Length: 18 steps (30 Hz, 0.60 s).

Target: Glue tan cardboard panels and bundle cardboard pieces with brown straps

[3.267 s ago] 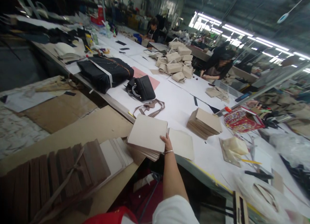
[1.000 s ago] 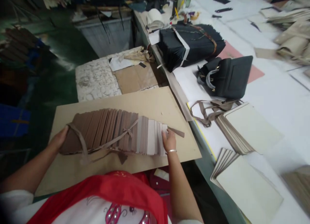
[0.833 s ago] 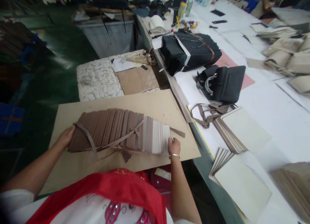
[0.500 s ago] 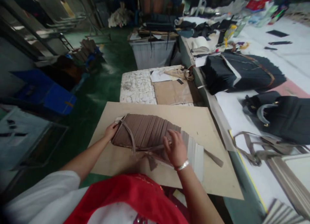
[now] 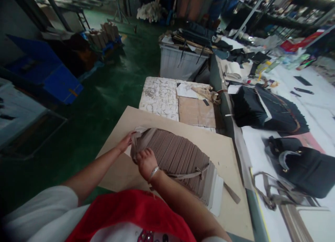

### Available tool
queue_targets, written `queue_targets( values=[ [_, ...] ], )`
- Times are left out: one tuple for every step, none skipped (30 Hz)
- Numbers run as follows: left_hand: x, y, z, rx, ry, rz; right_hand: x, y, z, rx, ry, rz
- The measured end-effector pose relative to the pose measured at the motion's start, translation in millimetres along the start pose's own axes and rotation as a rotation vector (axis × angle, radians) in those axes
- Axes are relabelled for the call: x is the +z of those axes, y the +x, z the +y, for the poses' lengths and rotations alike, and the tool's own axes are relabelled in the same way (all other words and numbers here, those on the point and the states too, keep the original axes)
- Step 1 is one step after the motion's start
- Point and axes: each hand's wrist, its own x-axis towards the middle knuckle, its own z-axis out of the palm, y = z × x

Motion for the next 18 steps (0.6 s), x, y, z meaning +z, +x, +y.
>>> queue_targets(
  values=[
    [-8.1,2.2,1.8,-0.031,-0.073,-0.077,4.0,-3.4,-7.7,-0.113,0.023,-0.044],
    [-15.9,4.7,3.8,-0.062,-0.136,-0.150,9.0,-6.4,-14.6,-0.213,0.037,-0.118],
    [-23.0,7.5,5.8,-0.091,-0.180,-0.209,14.6,-8.9,-20.3,-0.272,0.036,-0.218],
    [-28.8,10.4,7.8,-0.125,-0.198,-0.249,19.8,-10.5,-24.7,-0.291,0.022,-0.334],
    [-33.1,13.2,9.8,-0.163,-0.205,-0.268,23.8,-11.4,-27.6,-0.281,0.006,-0.449],
    [-35.4,15.8,11.5,-0.193,-0.201,-0.272,25.9,-11.7,-29.0,-0.258,0.000,-0.549],
    [-35.6,17.9,12.9,-0.206,-0.184,-0.270,25.6,-11.3,-28.9,-0.229,0.013,-0.611],
    [-33.7,19.4,13.9,-0.198,-0.149,-0.265,22.7,-10.4,-27.4,-0.199,0.045,-0.620],
    [-29.7,20.1,14.5,-0.169,-0.097,-0.268,17.6,-9.0,-24.5,-0.160,0.089,-0.579],
    [-24.1,20.1,15.0,-0.122,-0.032,-0.278,11.1,-7.2,-20.3,-0.096,0.128,-0.501],
    [-17.3,19.5,15.4,-0.067,0.039,-0.289,3.9,-4.9,-15.0,0.005,0.151,-0.397],
    [-9.8,18.4,16.1,-0.016,0.114,-0.293,-3.0,-2.2,-8.9,0.133,0.160,-0.281],
    [-2.1,17.1,17.4,0.022,0.183,-0.288,-8.8,0.6,-2.4,0.261,0.165,-0.175],
    [5.1,15.8,19.6,0.045,0.241,-0.277,-12.9,3.4,3.9,0.369,0.175,-0.095],
    [11.6,14.8,22.7,0.051,0.287,-0.259,-15.2,6.0,9.5,0.446,0.194,-0.041],
    [17.1,14.3,26.9,0.050,0.322,-0.243,-15.9,8.4,13.7,0.492,0.218,-0.016],
    [21.4,14.2,32.0,0.046,0.346,-0.238,-15.2,10.4,16.3,0.515,0.235,-0.021],
    [24.5,14.6,38.1,0.039,0.361,-0.247,-13.8,12.1,17.0,0.525,0.236,-0.046]
  ],
)
